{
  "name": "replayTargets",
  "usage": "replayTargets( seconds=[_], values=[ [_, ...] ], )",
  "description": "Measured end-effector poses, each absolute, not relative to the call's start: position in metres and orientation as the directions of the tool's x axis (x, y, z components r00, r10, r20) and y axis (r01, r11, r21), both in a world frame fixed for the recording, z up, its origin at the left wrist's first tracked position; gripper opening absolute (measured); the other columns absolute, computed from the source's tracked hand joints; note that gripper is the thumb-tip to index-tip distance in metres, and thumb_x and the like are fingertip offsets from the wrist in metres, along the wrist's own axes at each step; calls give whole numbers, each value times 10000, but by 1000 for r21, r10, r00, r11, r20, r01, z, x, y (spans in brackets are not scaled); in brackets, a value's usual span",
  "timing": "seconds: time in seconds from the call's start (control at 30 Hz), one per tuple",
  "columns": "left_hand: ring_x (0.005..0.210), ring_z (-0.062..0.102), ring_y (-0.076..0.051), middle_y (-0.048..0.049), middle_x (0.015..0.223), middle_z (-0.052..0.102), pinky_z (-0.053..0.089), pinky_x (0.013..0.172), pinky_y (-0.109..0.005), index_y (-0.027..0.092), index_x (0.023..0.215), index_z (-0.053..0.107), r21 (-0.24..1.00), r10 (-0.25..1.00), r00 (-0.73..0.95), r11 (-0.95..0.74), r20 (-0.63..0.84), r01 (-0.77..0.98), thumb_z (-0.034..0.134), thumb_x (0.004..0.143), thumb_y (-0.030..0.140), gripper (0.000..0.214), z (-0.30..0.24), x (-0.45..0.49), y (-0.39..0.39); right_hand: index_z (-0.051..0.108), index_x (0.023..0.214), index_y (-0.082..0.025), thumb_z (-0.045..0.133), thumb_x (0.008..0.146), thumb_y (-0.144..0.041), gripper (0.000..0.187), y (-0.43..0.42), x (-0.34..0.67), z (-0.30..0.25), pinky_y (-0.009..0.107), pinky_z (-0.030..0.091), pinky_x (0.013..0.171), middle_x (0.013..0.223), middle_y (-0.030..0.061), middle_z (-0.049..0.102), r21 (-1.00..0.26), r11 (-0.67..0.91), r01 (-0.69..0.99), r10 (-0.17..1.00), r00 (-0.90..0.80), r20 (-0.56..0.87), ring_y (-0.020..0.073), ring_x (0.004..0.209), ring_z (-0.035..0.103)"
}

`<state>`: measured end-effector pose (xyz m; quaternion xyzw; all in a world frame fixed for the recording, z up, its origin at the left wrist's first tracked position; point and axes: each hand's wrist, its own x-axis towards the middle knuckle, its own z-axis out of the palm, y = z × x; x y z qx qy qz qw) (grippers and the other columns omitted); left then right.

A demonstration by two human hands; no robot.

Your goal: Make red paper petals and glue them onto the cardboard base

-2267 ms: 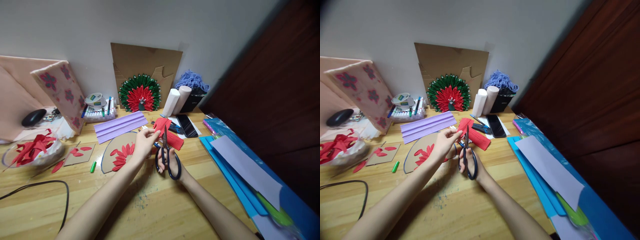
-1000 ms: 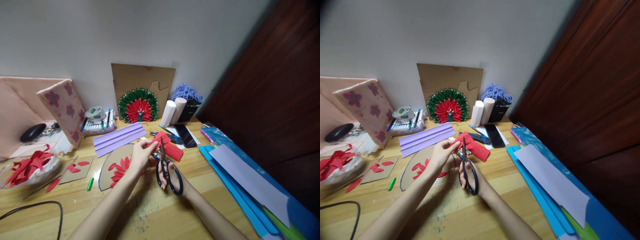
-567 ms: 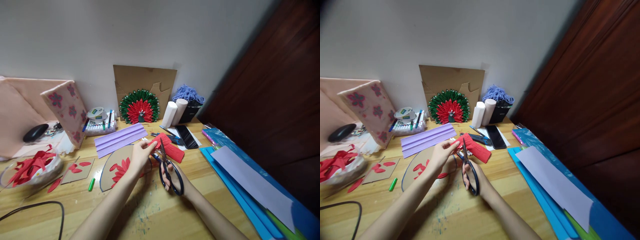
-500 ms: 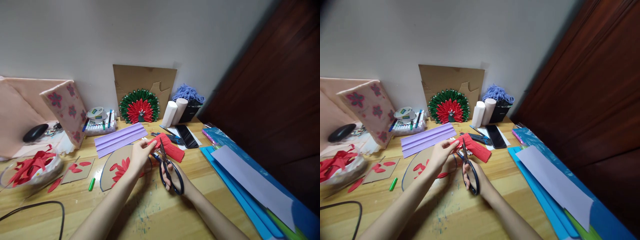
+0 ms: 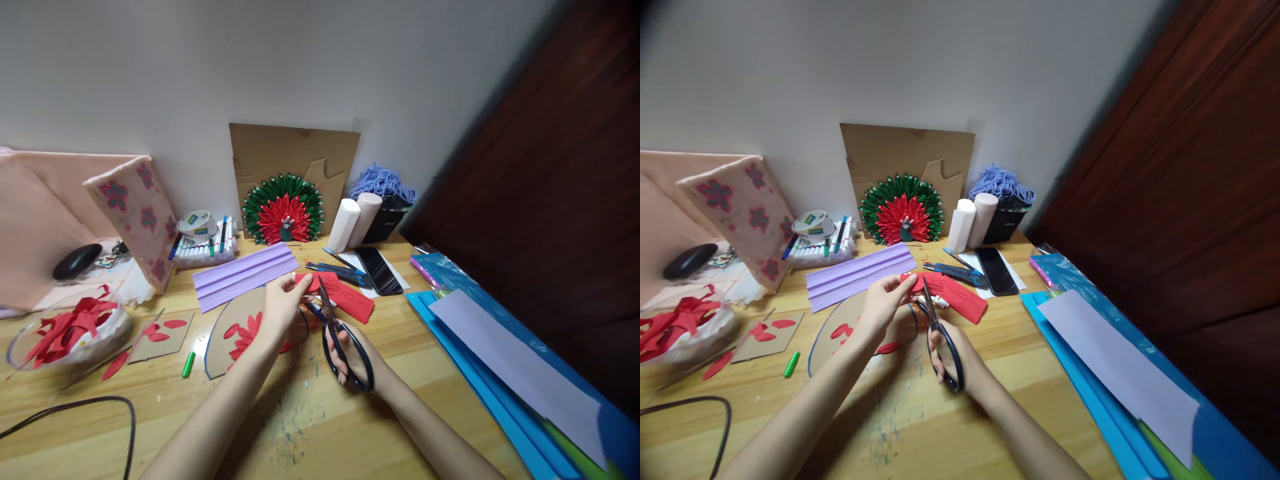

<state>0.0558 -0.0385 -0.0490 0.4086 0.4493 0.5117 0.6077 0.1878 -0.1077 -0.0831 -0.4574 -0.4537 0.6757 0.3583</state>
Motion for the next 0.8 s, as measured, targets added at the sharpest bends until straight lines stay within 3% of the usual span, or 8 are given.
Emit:
replayTargets(
  seconds=[0.3, 0.43, 0.67, 0.8],
  values=[
    [571, 610, -123, -36, 671, 669, 513, 622, -254, 89, 735, 652, 960, 995, 38, 97, -90, -264, 736, 642, 352, 291, -51, 54, -35, 409, 689, -199, 594, 355, -850, 754, -109, 184, -75, 171, 322, 244, 419, -121, 398, -923, -363, -124, 911, -254, -324, 38, 237, 349],
    [571, 611, -122, -37, 659, 667, 503, 599, -241, 96, 741, 638, 961, 998, 2, 68, -70, -270, 735, 652, 341, 278, -52, 54, -34, 415, 674, -195, 573, 373, -864, 750, -111, 183, -78, 172, 323, 249, 405, -112, 394, -935, -343, -90, 915, -258, -311, 42, 245, 356],
    [584, 628, -118, -18, 622, 649, 508, 635, -237, 110, 707, 604, 918, 970, 140, 233, -198, -320, 770, 630, 273, 245, -37, 60, -43, 409, 671, -198, 449, 464, -909, 742, -110, 188, -89, 167, 306, 275, 321, -95, 382, -958, -284, -35, 932, -243, -268, 72, 251, 386],
    [557, 605, -104, -12, 583, 629, 494, 628, -232, 111, 640, 586, 921, 969, 123, 244, -216, -304, 725, 677, 239, 193, -35, 61, -44, 419, 691, -192, 413, 486, -916, 753, -111, 190, -92, 174, 323, 292, 332, -94, 389, -965, -264, -9, 932, -259, -252, 70, 257, 378]
  ],
)
